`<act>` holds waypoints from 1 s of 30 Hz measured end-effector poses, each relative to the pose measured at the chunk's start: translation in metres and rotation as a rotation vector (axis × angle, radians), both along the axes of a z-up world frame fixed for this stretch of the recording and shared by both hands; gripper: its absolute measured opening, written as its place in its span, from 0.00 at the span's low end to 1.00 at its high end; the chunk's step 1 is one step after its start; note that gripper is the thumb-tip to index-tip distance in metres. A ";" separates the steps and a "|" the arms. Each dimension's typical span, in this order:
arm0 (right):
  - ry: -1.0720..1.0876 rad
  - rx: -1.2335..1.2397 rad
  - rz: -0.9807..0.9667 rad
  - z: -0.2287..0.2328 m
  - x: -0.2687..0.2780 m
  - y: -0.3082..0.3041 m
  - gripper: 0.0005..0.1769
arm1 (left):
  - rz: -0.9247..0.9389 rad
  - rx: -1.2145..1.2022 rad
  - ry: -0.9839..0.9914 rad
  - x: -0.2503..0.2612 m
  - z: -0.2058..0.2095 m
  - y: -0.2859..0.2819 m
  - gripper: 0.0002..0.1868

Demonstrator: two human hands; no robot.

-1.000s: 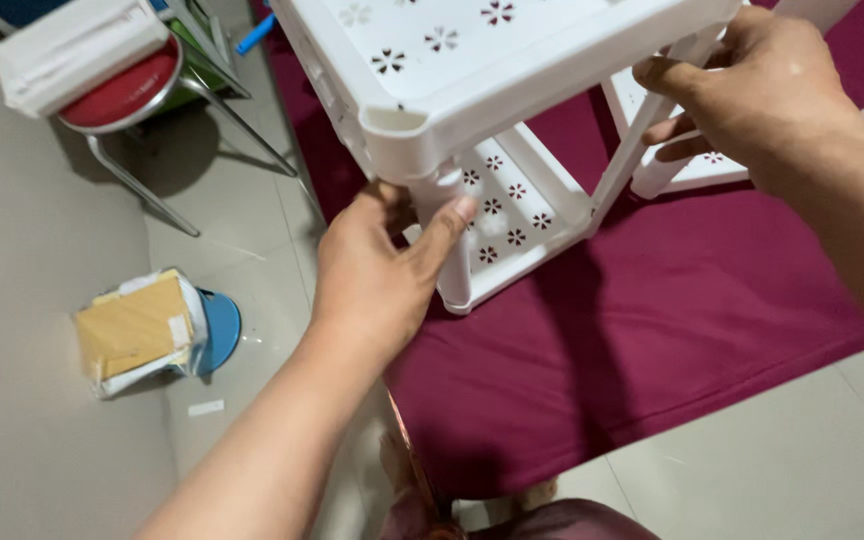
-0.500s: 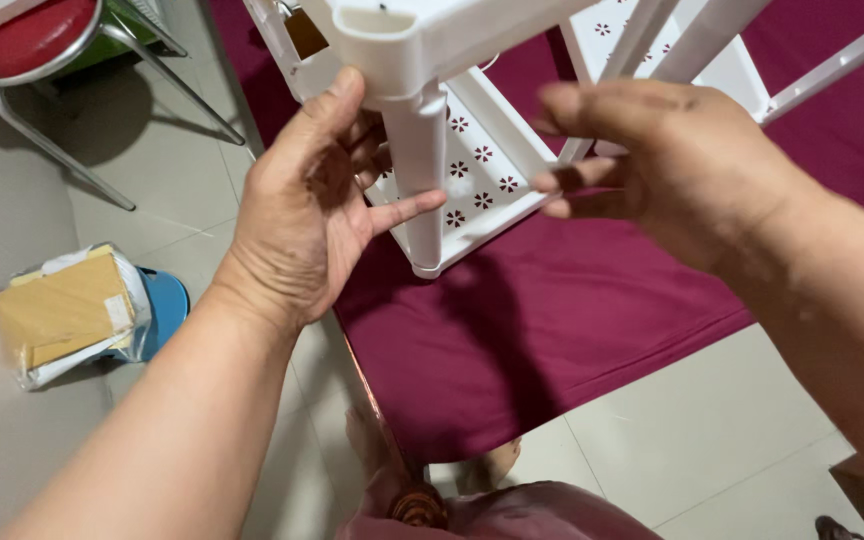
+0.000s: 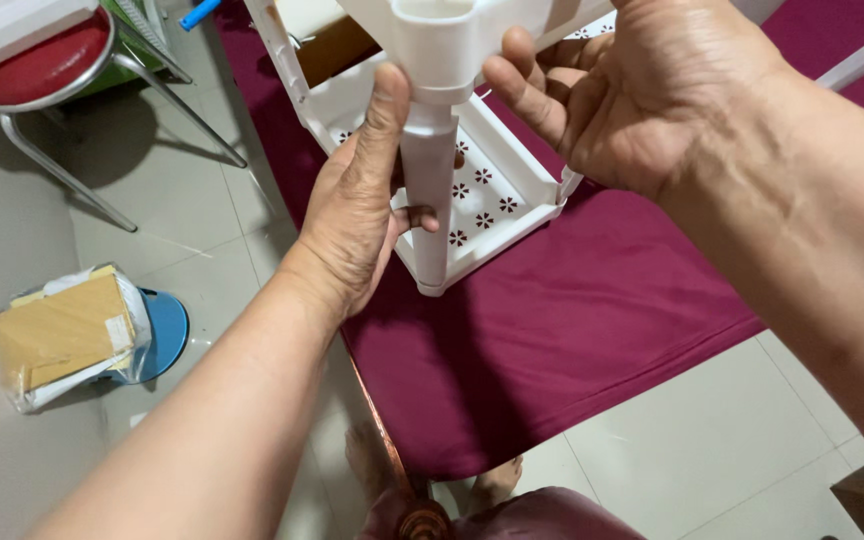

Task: The person assembles a white plastic storage rack by inserting vertical support poles into the corners of perforated trays. They connect multiple trays together to form a multi-tiered structure on a table.

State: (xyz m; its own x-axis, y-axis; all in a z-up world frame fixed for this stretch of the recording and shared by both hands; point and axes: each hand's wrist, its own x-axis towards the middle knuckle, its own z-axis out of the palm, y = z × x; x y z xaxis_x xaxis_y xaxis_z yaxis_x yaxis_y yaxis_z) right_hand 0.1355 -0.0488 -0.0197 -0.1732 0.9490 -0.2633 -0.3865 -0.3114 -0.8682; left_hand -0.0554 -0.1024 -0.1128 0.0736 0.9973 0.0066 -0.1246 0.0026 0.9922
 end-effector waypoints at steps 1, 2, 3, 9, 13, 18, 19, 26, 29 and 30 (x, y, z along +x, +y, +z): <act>-0.010 0.018 -0.003 0.000 0.000 0.000 0.26 | 0.005 -0.002 0.007 0.000 0.000 0.000 0.65; -0.019 0.035 -0.007 -0.001 0.001 0.001 0.25 | 0.008 -0.005 0.015 0.001 0.000 0.000 0.65; -0.004 0.025 -0.019 -0.002 0.002 0.003 0.24 | 0.012 -0.009 0.023 0.002 0.000 0.001 0.66; 0.193 -0.079 0.000 0.003 0.013 0.029 0.13 | 0.032 -0.051 -0.010 0.005 -0.001 -0.003 0.61; 0.082 -0.063 -0.046 0.009 0.008 0.020 0.11 | 0.104 -0.104 -0.006 0.007 0.001 -0.002 0.55; 0.019 0.031 -0.020 0.009 0.002 0.005 0.18 | 0.107 -0.117 -0.008 0.006 0.002 -0.001 0.52; 0.008 0.034 -0.008 0.010 0.002 0.005 0.19 | 0.112 -0.116 -0.013 0.006 0.000 -0.001 0.53; -0.029 0.102 -0.001 0.003 0.002 0.002 0.17 | 0.087 -0.108 -0.042 0.008 -0.002 0.003 0.52; -0.086 0.156 0.052 -0.001 0.003 0.002 0.19 | 0.057 -0.046 -0.052 0.005 0.002 0.001 0.55; -0.116 0.166 0.066 -0.002 0.004 0.002 0.19 | 0.046 -0.017 -0.058 0.003 0.004 0.000 0.57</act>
